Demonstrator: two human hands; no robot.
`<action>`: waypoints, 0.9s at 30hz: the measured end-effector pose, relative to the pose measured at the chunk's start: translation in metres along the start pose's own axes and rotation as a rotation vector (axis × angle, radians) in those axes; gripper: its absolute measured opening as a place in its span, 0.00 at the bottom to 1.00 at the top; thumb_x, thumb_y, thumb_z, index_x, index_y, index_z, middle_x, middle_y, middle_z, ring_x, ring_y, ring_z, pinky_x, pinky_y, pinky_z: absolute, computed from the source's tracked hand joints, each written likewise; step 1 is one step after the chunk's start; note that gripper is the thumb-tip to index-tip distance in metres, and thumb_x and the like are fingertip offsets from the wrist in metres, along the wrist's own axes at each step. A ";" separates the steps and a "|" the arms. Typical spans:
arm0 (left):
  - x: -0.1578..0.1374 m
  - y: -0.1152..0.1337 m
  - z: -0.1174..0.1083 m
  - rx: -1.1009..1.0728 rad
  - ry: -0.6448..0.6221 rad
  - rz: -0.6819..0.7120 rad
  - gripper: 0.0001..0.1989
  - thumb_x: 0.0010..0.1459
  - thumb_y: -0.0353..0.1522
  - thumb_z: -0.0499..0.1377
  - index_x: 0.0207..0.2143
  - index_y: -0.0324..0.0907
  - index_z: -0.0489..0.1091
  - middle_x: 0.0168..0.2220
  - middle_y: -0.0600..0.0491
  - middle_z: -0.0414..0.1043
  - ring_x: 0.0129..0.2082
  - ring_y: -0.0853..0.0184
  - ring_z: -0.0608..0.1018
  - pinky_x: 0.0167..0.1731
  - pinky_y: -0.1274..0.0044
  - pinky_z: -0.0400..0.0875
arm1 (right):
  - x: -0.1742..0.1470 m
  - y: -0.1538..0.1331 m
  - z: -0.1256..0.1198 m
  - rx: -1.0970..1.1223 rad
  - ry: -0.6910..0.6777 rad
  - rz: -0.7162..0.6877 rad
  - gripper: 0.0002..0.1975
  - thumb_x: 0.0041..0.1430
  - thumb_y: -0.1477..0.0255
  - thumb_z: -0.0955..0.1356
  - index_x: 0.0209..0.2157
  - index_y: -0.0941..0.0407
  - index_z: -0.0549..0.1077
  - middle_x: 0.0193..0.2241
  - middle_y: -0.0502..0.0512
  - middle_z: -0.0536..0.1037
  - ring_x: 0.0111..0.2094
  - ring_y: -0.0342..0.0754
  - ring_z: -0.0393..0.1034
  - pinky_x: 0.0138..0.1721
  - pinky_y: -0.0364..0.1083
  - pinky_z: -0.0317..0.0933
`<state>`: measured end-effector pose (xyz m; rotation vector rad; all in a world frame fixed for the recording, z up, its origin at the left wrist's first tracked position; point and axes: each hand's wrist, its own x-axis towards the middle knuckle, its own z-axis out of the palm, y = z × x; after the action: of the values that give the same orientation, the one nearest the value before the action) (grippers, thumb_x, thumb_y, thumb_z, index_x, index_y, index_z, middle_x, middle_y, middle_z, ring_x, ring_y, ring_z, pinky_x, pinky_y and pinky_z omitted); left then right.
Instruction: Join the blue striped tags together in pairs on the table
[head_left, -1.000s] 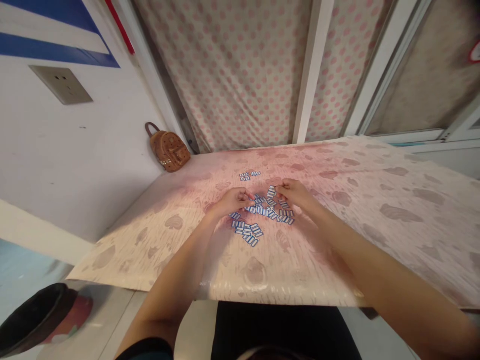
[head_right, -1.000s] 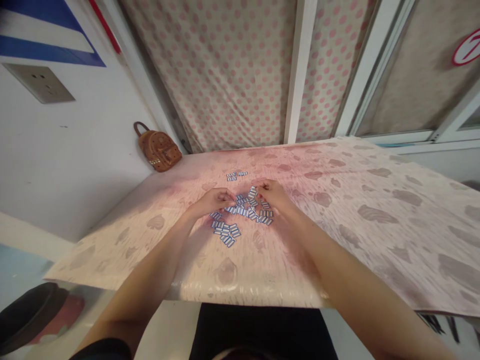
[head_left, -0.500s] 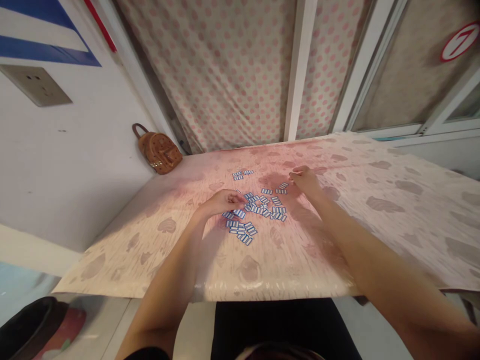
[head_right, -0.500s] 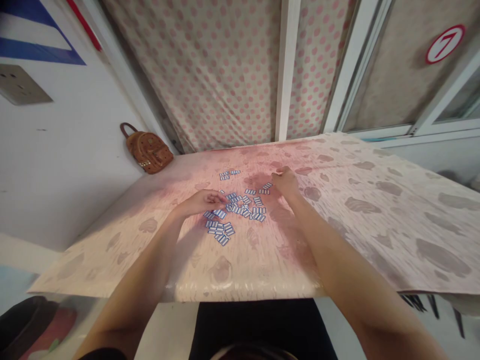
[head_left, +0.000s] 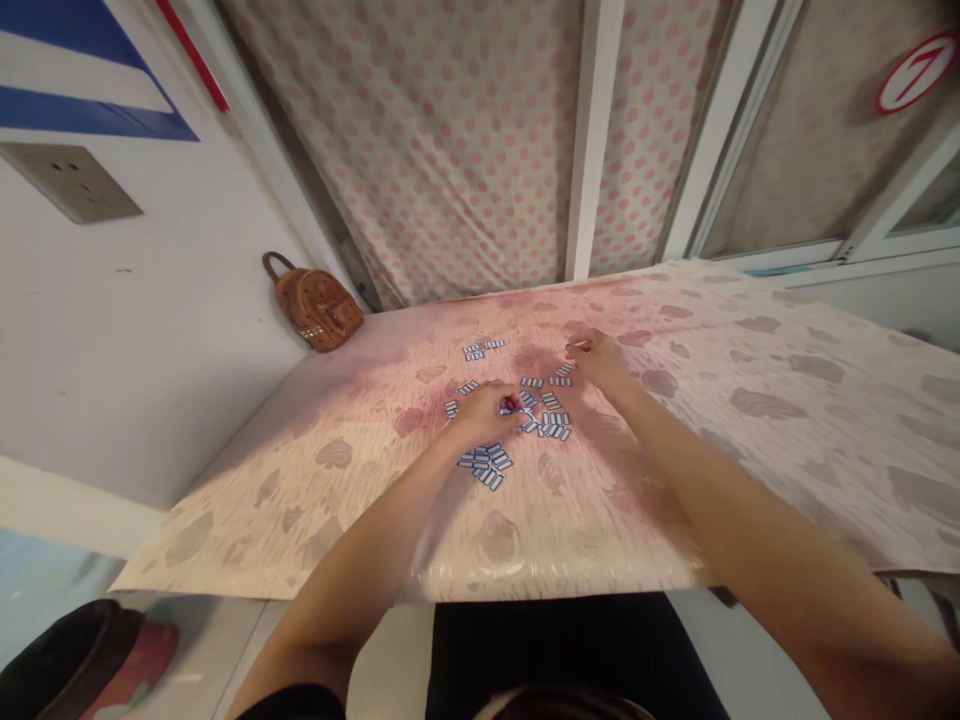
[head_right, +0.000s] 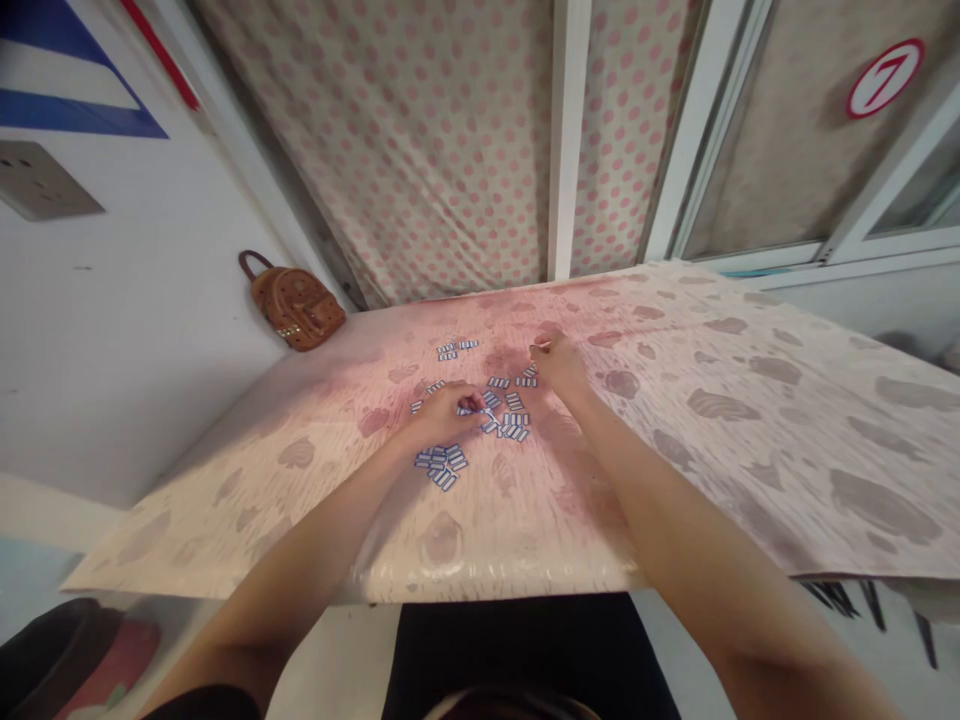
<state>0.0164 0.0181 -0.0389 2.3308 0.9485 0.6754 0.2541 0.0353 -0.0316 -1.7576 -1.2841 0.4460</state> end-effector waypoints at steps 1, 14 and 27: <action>0.000 0.000 -0.002 -0.053 0.004 -0.020 0.04 0.52 0.29 0.64 0.32 0.39 0.74 0.32 0.52 0.74 0.33 0.68 0.74 0.36 0.78 0.65 | -0.002 -0.003 -0.001 0.028 -0.020 -0.004 0.10 0.55 0.71 0.65 0.39 0.57 0.73 0.33 0.57 0.80 0.30 0.47 0.73 0.34 0.44 0.65; 0.000 -0.004 -0.009 -0.421 0.205 -0.255 0.18 0.52 0.45 0.63 0.28 0.37 0.71 0.26 0.53 0.73 0.25 0.71 0.70 0.26 0.80 0.63 | -0.039 -0.025 0.018 0.274 -0.721 -0.255 0.06 0.49 0.70 0.70 0.26 0.57 0.70 0.22 0.50 0.75 0.25 0.45 0.70 0.28 0.43 0.63; -0.007 0.004 -0.017 -0.458 0.017 -0.294 0.23 0.46 0.49 0.66 0.26 0.37 0.74 0.23 0.53 0.73 0.22 0.72 0.69 0.23 0.80 0.61 | -0.031 -0.032 0.010 0.360 -0.408 -0.037 0.09 0.52 0.79 0.67 0.21 0.56 0.66 0.16 0.48 0.72 0.19 0.41 0.66 0.24 0.40 0.61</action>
<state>0.0030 0.0155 -0.0258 1.7486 0.9958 0.7046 0.2159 0.0148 -0.0171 -1.3781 -1.4055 0.9886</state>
